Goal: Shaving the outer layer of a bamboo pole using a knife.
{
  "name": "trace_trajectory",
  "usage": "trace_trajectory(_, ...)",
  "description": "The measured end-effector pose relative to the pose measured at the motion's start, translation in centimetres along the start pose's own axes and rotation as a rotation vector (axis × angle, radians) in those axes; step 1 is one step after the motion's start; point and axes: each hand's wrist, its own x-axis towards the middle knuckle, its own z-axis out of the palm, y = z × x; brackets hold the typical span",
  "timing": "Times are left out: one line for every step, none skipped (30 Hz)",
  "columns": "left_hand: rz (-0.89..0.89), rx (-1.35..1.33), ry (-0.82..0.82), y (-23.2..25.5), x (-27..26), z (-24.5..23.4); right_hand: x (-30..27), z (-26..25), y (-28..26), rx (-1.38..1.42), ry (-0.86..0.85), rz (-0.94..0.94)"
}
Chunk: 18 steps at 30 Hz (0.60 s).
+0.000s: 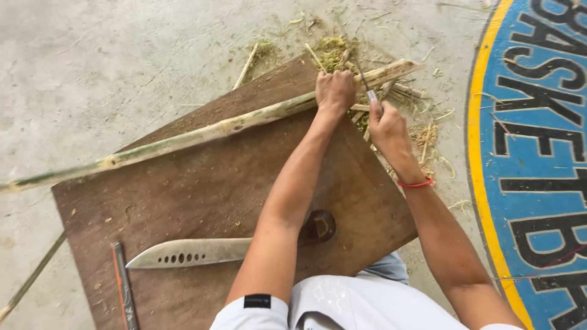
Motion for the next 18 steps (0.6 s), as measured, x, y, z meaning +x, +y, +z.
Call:
trace_trajectory(-0.002,0.004,0.0,-0.1,-0.2,0.4,-0.8,-0.2,0.6,0.003,-0.002,-0.002)
trace_trajectory(-0.005,-0.015,0.038,-0.3,-0.4,0.8,-1.6,-0.4,1.1,-0.002,-0.006,-0.001)
trace_trajectory(-0.001,-0.031,0.083,-0.4,0.0,1.0,-2.2,-0.8,1.5,-0.004,0.0,-0.004)
trace_trajectory(0.005,-0.025,0.09,-0.7,0.3,0.3,-5.1,-2.1,1.3,0.003,0.006,-0.009)
trace_trajectory(-0.016,-0.044,0.038,-0.3,0.4,0.1,-8.3,-3.8,1.4,-0.023,0.014,0.021)
trace_trajectory(-0.035,-0.062,-0.013,0.1,0.4,0.0,-11.5,-5.4,1.6,-0.049,0.021,0.052)
trace_trajectory(-0.039,-0.06,-0.018,-0.4,0.9,1.8,-11.7,-5.4,2.1,-0.047,0.016,0.054)
trace_trajectory(-0.029,0.012,0.0,-0.8,1.4,3.6,-11.9,-5.4,2.7,-0.037,0.027,0.031)
trace_trajectory(-0.019,0.077,0.006,-0.7,1.0,5.8,-12.8,-5.5,3.5,-0.032,0.034,0.02)
trace_trajectory(-0.022,0.072,-0.011,-0.5,-0.1,5.6,-11.4,-4.3,3.7,-0.036,0.023,0.034)
trace_trajectory(-0.03,0.071,-0.022,-0.5,0.4,4.9,-9.0,-3.2,3.7,-0.018,-0.016,0.073)
trace_trajectory(-0.038,0.071,-0.032,-0.5,0.8,4.1,-6.7,-2.2,3.7,0.001,-0.055,0.113)
trace_trajectory(-0.041,0.073,-0.023,-0.2,0.9,2.5,-4.6,-1.4,3.0,0.001,-0.053,0.103)
trace_trajectory(-0.035,0.017,-0.046,0.1,0.9,0.9,-2.5,-0.5,2.2,0.019,-0.038,0.059)
trace_trajectory(-0.034,-0.035,-0.077,0.1,0.4,-0.6,-0.6,0.7,1.3,0.041,-0.034,0.018)
trace_trajectory(-0.043,-0.029,-0.076,-0.4,0.2,0.4,-0.7,0.7,1.3,0.043,-0.043,0.011)
trace_trajectory(-0.053,-0.026,-0.052,-0.3,0.5,1.4,-0.6,0.3,1.5,0.006,-0.035,0.018)
trace_trajectory(-0.063,-0.023,-0.028,-0.2,0.8,2.5,-0.4,0.0,1.8,-0.031,-0.028,0.026)
